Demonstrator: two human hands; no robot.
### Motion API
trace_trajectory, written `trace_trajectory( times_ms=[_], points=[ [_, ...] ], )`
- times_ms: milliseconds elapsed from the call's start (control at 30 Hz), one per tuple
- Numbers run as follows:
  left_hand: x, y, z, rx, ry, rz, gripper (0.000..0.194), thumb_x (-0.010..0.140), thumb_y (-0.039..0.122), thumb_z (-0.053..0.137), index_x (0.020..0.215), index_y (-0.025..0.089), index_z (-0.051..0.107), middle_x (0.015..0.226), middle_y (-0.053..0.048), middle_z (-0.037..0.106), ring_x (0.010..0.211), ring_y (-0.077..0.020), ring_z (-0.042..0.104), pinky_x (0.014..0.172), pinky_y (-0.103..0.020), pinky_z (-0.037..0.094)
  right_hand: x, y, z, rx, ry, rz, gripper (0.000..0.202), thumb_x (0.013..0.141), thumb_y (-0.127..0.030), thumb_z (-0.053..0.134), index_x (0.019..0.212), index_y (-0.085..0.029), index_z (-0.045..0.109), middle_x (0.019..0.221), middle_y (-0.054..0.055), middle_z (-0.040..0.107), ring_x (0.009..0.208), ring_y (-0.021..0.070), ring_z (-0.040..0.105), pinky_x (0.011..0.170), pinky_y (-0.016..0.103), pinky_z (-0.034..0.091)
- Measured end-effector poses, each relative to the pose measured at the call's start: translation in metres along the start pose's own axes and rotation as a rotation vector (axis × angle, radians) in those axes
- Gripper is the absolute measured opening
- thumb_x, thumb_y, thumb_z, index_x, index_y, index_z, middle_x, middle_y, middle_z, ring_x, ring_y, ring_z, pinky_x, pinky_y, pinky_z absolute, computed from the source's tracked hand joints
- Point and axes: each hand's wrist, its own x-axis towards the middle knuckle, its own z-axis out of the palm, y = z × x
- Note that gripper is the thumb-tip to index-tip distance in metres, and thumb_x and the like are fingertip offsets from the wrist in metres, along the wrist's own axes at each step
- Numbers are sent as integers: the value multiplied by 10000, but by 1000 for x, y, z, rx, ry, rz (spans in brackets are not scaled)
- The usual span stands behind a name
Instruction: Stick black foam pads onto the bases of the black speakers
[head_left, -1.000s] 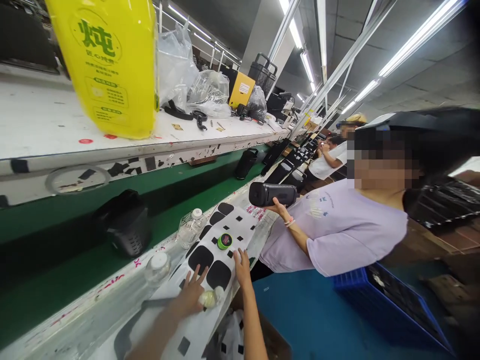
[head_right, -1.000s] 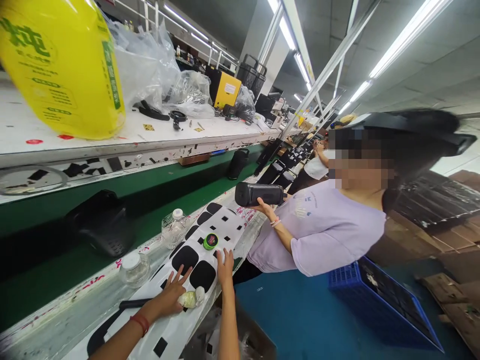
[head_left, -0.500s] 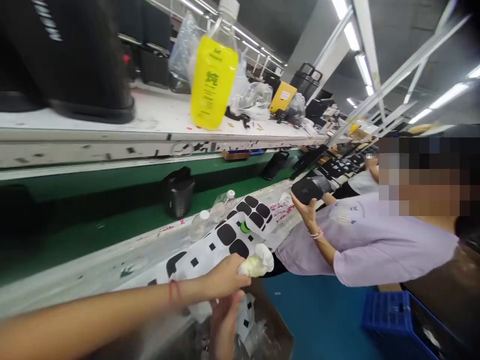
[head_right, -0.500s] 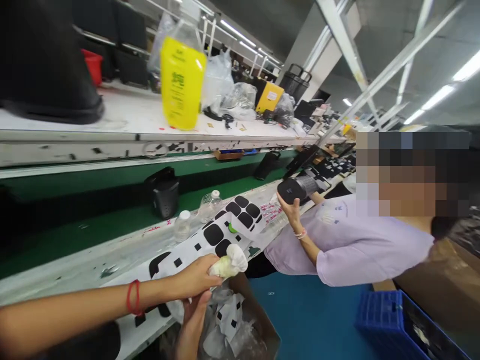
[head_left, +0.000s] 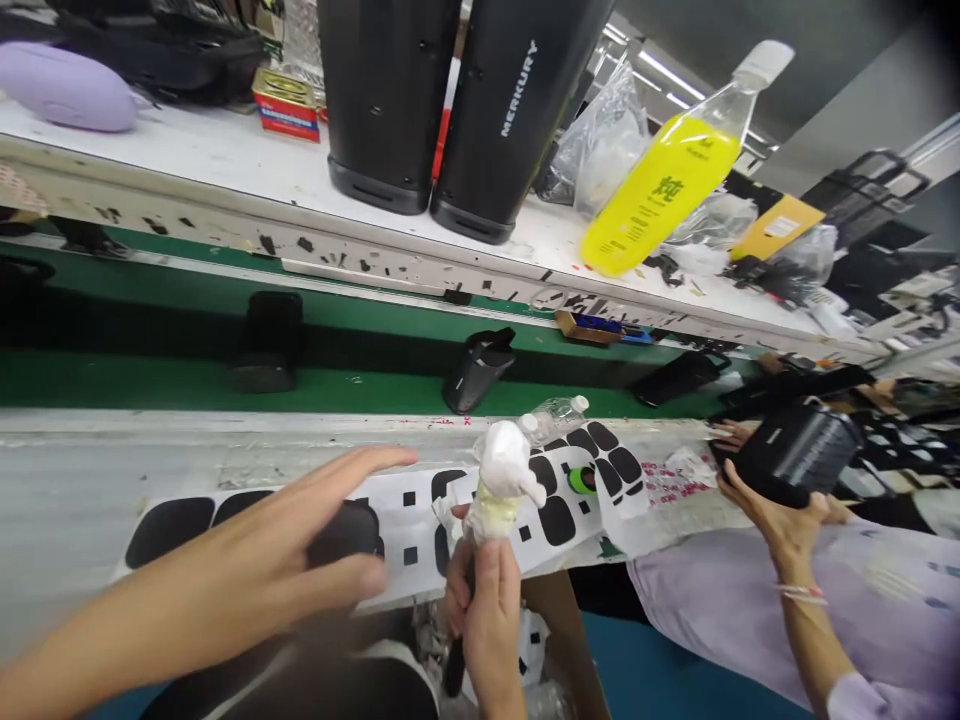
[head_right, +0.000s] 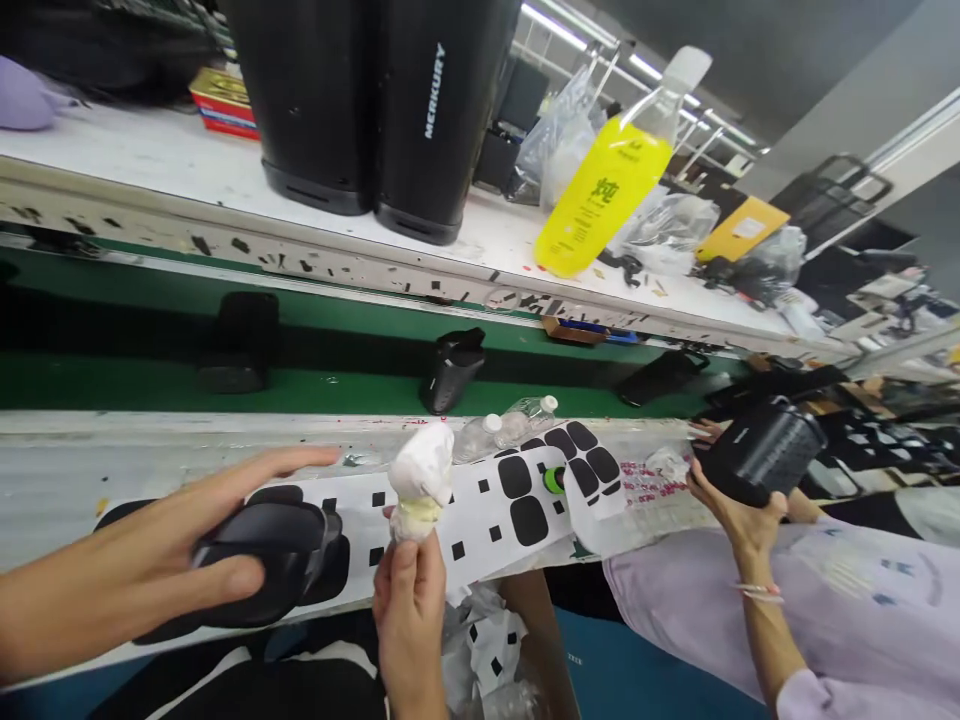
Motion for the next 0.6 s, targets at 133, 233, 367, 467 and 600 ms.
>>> trace_trajectory(
  times_ms=[133, 233, 367, 467, 600],
  points=[
    [-55, -68, 29, 129, 206, -142, 699, 820, 598, 698, 1463, 428, 482, 1525, -26, 555, 1308, -339, 613, 966, -427, 603, -9, 17, -18, -161, 17, 96, 599, 853, -779, 556, 957, -192, 622, 547, -109, 296, 441, 50, 185, 397, 191, 174],
    [-64, -90, 50, 75, 200, -177, 495, 888, 601, 615, 1352, 428, 595, 1518, -9, 558, 1339, -318, 586, 1049, -449, 553, -24, 35, -22, -185, 70, 228, 569, 867, -763, 554, 907, -199, 610, 578, -92, 339, 436, 45, 203, 403, 207, 184],
    [-47, -96, 44, 27, 148, -31, 285, 915, 572, 591, 918, 339, 756, 1148, -23, 745, 1181, -290, 661, 987, -400, 549, -48, 51, -17, -146, 40, 258, 574, 864, -725, 603, 1115, -208, 609, 651, -64, 484, 426, 49, 336, 428, 208, 330],
    [-33, -90, 38, 5, 190, -68, 380, 871, 630, 602, 767, 290, 737, 817, -29, 689, 829, -247, 667, 741, -347, 539, -68, 60, -14, -123, 123, 282, 654, 860, -693, 636, 1296, -210, 565, 630, -65, 501, 390, 50, 322, 396, 203, 296],
    [-32, -69, 46, -75, 236, -391, 514, 833, 732, 551, 666, 256, 649, 745, 9, 589, 618, -169, 562, 579, -292, 479, -95, 68, -6, -196, 409, 242, 619, 823, -636, 707, 1248, -191, 643, 535, -68, 419, 421, 87, 314, 372, 209, 239]
  ],
)
